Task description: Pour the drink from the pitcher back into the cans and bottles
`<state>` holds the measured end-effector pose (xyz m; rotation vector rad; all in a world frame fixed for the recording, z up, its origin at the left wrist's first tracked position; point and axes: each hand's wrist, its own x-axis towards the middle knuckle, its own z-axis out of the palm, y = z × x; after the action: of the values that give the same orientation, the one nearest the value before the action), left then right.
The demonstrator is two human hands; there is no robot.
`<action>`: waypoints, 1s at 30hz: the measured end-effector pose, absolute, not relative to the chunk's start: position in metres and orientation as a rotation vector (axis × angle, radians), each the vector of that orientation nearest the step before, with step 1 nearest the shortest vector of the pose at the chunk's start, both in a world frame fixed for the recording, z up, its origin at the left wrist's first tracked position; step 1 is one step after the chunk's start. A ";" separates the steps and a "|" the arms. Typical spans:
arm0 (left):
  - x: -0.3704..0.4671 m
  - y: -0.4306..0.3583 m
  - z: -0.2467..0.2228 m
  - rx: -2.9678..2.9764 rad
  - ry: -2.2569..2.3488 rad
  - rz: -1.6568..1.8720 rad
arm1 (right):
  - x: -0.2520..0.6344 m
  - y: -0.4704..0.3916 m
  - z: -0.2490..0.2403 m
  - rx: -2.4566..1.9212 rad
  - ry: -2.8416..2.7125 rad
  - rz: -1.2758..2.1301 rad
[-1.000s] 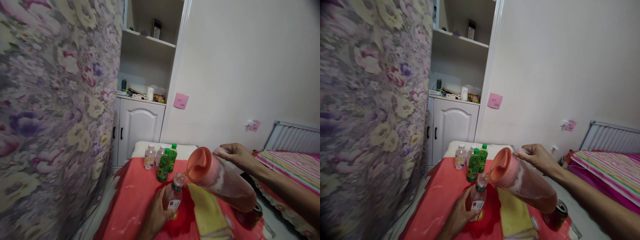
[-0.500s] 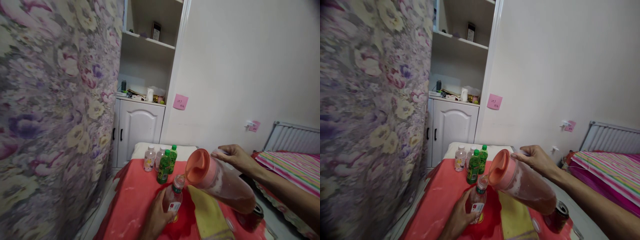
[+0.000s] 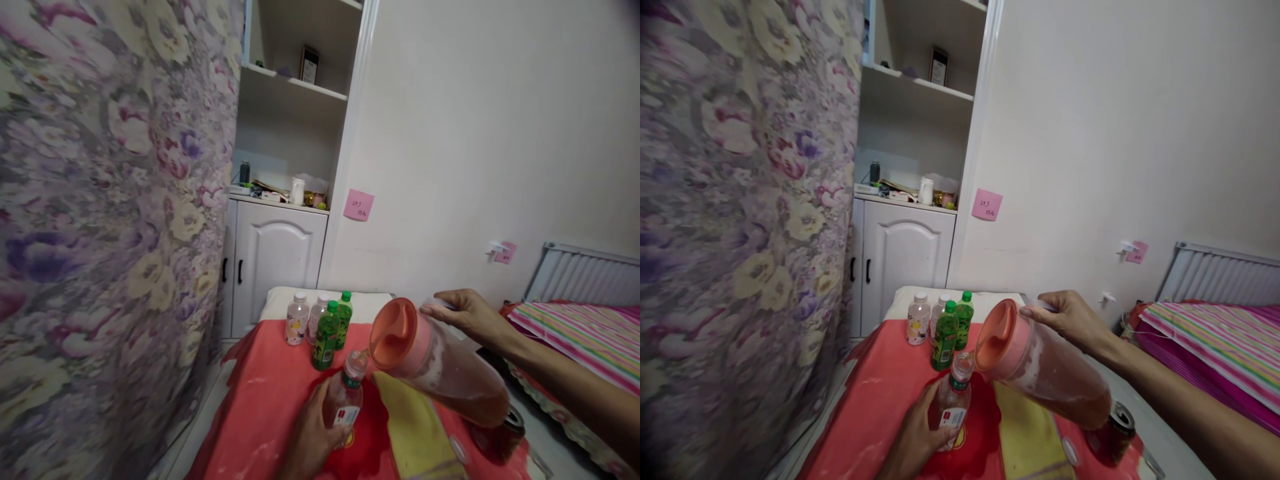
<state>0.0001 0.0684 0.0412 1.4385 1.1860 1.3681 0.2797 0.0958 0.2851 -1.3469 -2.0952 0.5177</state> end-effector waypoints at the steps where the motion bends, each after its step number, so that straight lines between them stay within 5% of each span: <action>1: 0.000 0.067 0.043 1.430 1.189 1.367 | 0.280 0.096 0.285 -1.347 -2.095 0.517; 30: 0.001 0.064 0.051 1.397 1.195 1.366 | 0.275 0.092 0.290 -1.356 -2.110 0.523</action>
<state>0.0014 0.0637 0.0513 1.3970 1.1945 1.3659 0.2750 0.0921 0.2897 -1.3565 -2.1098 0.5228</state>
